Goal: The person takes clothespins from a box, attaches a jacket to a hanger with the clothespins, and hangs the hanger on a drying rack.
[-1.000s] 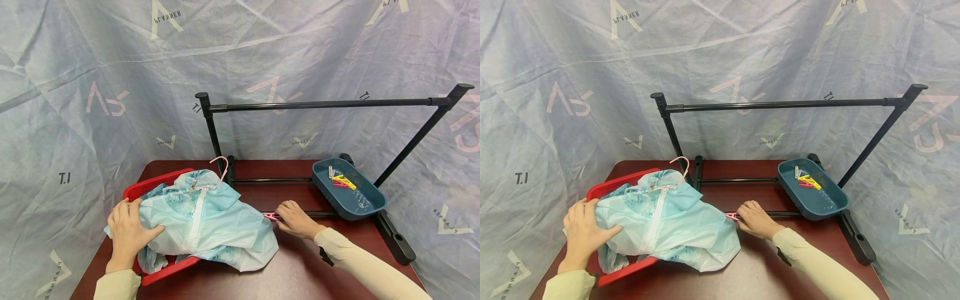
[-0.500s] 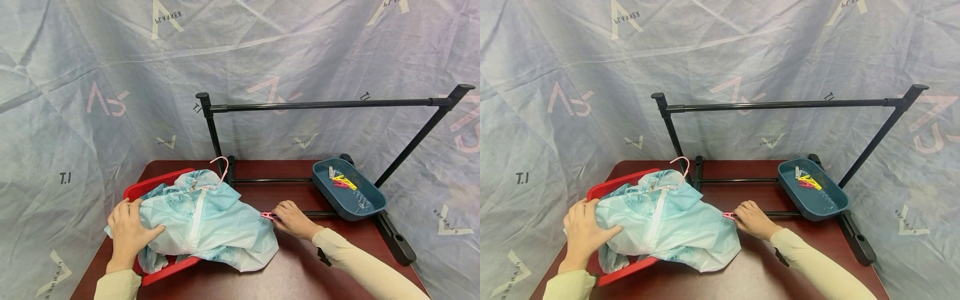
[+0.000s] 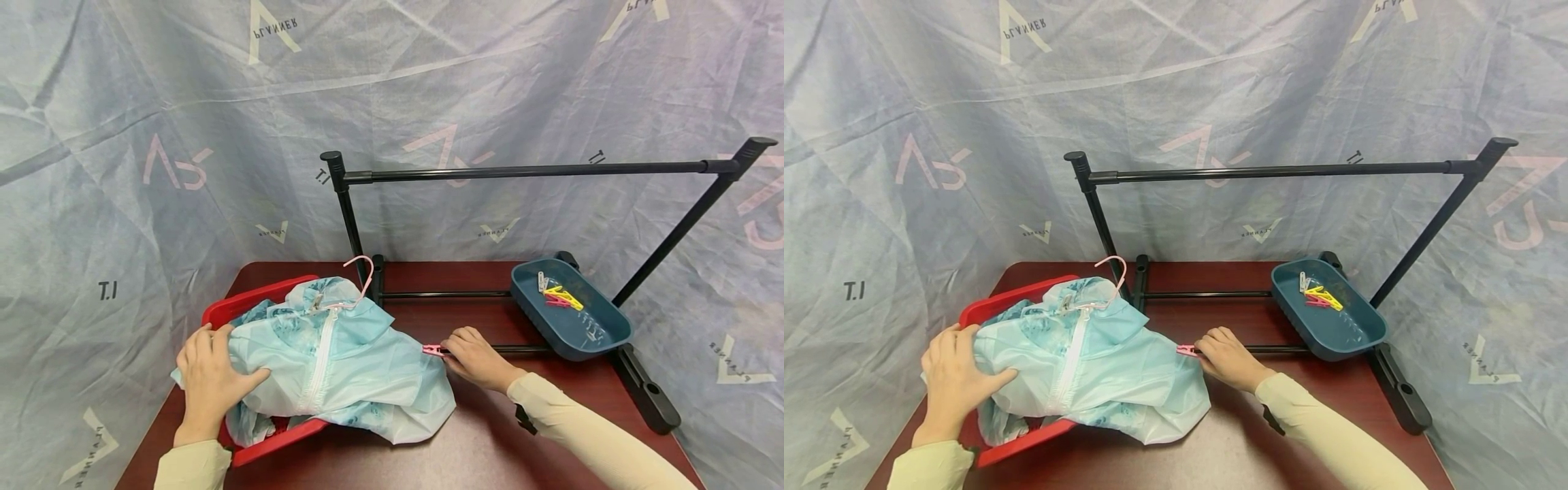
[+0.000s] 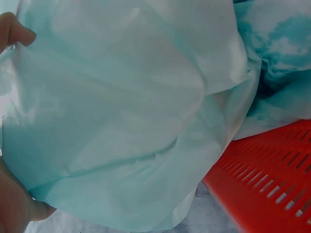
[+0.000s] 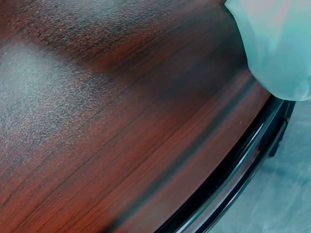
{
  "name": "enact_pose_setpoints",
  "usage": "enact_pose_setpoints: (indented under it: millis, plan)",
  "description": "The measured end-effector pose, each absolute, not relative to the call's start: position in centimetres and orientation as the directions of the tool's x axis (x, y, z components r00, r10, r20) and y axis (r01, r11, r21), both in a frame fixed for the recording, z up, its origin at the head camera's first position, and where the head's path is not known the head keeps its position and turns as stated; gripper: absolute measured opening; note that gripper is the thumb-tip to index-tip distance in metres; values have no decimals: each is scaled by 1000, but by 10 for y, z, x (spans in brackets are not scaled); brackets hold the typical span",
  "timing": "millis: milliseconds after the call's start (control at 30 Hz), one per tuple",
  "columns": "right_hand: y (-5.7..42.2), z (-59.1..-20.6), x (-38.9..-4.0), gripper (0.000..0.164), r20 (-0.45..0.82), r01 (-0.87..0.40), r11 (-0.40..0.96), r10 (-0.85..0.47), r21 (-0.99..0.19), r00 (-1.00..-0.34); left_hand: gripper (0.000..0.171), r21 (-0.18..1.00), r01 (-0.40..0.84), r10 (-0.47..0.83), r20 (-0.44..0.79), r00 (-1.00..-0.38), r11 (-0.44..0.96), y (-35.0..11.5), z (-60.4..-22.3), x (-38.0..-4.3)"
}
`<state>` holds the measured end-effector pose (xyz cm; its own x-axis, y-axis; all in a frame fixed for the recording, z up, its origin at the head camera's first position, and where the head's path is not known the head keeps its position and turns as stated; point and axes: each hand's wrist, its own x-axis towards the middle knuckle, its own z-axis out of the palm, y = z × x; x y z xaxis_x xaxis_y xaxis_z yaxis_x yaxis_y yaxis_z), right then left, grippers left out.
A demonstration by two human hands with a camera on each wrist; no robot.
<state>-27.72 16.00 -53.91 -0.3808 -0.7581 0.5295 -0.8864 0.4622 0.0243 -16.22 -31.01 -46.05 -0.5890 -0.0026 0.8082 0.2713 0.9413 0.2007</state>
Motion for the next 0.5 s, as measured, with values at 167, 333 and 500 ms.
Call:
enact_pose_setpoints:
  millis: [167,333,500]
  plan:
    - [159,-538,-277,28,545,-889,457,-753,29,-369,100,202,272,-2,806,-592,941,-310,-461,-162]
    - [157,-535,-275,29,533,-877,480,-745,11,-401,96,198,275,2,807,-590,941,-310,-461,-162]
    - [156,-532,-275,27,524,-873,488,-740,-13,-422,101,199,271,-1,808,-589,942,-311,-461,-162]
